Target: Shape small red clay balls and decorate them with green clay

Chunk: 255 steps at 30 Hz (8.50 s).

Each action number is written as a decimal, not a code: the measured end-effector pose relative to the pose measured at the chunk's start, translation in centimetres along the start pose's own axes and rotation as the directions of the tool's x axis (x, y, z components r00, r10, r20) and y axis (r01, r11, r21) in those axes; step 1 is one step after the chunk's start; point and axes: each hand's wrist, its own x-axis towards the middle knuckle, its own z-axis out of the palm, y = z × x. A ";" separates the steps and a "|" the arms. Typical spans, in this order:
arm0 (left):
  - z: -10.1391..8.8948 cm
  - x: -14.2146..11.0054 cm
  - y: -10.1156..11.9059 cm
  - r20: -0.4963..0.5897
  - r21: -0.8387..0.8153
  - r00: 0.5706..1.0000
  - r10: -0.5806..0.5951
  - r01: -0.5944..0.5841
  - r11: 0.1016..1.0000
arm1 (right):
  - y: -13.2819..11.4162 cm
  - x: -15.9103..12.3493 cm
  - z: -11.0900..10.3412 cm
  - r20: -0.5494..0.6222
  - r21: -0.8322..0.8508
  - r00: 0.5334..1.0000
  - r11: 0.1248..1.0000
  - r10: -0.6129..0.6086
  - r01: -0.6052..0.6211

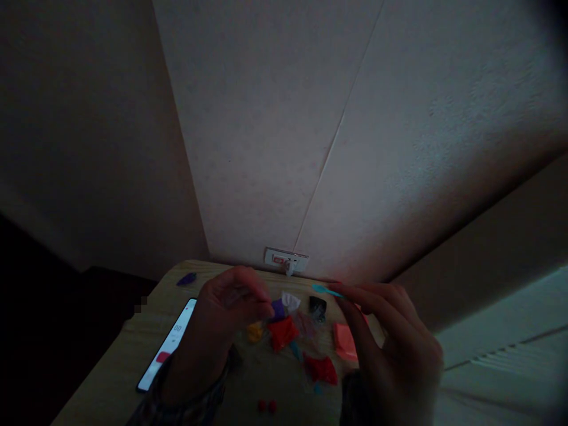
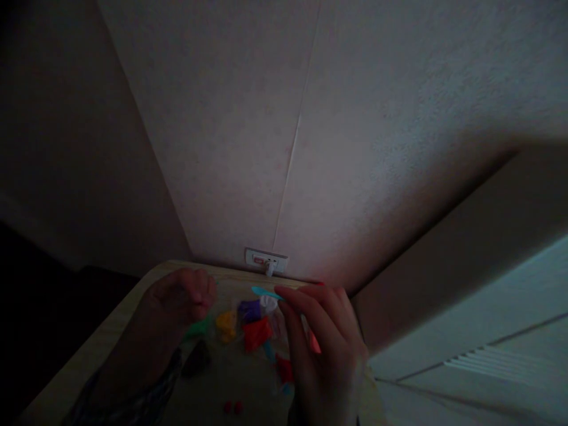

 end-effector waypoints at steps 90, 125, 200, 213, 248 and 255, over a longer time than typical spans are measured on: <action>-3.2 -7.5 -12.7 0.555 0.770 0.824 -0.115 -0.457 0.445 | 8.1 -13.5 4.1 0.557 -0.126 0.784 0.960 0.276 -0.248; -3.6 -7.6 -13.0 0.584 0.751 0.811 -0.032 -0.526 0.399 | 9.1 -13.7 5.1 0.492 -0.045 0.857 0.987 0.154 -0.151; -4.7 -7.7 -13.2 0.551 0.781 0.834 -0.020 -0.508 0.362 | 7.0 -14.2 6.6 0.600 -0.150 0.791 0.988 0.122 -0.039; -4.6 -7.7 -13.1 0.553 0.786 0.832 -0.039 -0.505 0.356 | 6.8 -14.1 6.6 0.587 -0.212 0.798 0.977 0.136 -0.010; -4.7 -7.8 -13.1 0.544 0.799 0.837 0.059 -0.539 0.268 | 6.9 -14.3 6.4 0.558 -0.236 0.814 0.971 0.161 -0.030; -4.7 -7.8 -13.1 0.555 0.792 0.829 0.067 -0.551 0.265 | 7.0 -14.1 6.2 0.535 -0.227 0.830 0.973 0.155 -0.035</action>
